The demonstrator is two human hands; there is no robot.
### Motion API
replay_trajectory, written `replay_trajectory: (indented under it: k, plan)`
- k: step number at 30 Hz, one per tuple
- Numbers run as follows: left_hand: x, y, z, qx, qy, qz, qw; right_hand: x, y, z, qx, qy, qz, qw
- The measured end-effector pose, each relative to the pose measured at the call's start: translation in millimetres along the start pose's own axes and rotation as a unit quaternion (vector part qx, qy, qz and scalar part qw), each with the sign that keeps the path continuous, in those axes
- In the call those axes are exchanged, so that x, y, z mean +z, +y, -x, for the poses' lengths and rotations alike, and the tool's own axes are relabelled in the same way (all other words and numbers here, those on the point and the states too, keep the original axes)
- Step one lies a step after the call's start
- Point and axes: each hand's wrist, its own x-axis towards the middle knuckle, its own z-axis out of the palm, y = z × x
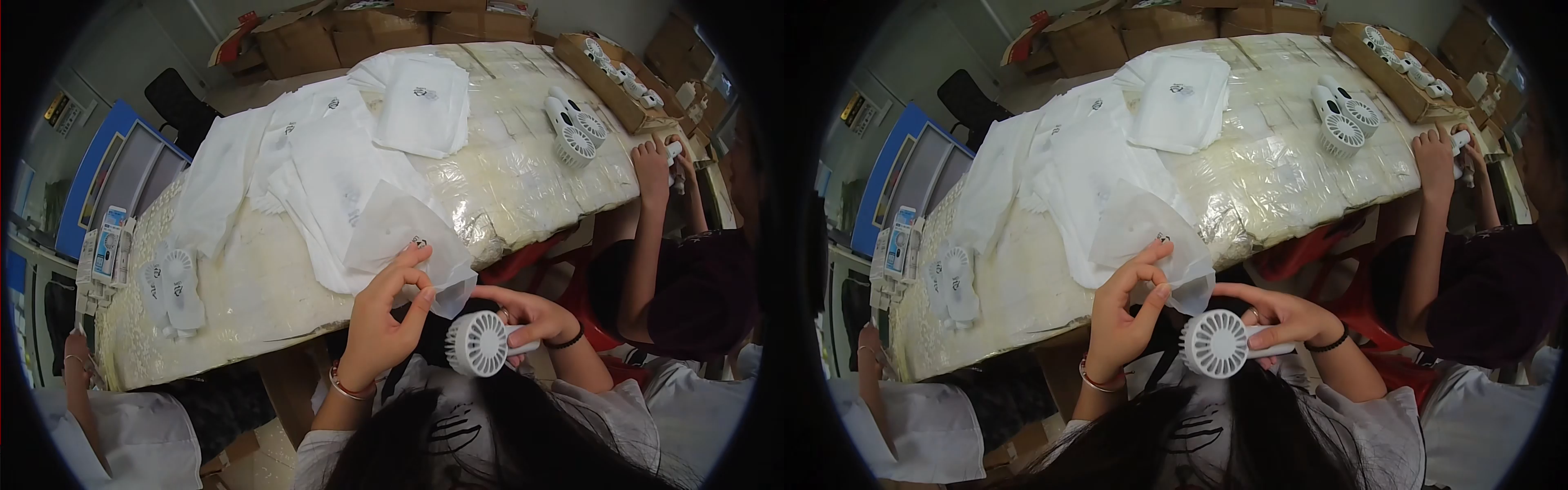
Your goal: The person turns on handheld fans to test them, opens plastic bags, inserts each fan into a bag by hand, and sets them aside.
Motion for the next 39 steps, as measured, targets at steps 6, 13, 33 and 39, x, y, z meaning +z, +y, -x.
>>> replay_trajectory:
  k: [6, 13, 33, 39]
  plan:
    - [-1, -3, 2, 0.022, -0.035, 0.016, 0.999, -4, 11, -16, 0.013, 0.075, -0.010, 0.997]
    - [1, 14, 15, 0.145, 0.019, -0.123, 0.982, 14, 14, -11, -0.022, 0.091, -0.033, 0.995]
    - [16, -11, 20, 0.268, 0.075, -0.201, 0.939, 48, 26, -43, -0.103, 0.089, -0.346, 0.928]
    - [19, 20, 13, 0.275, 0.066, -0.292, 0.914, 52, 18, -54, -0.200, 0.242, 0.380, 0.870]
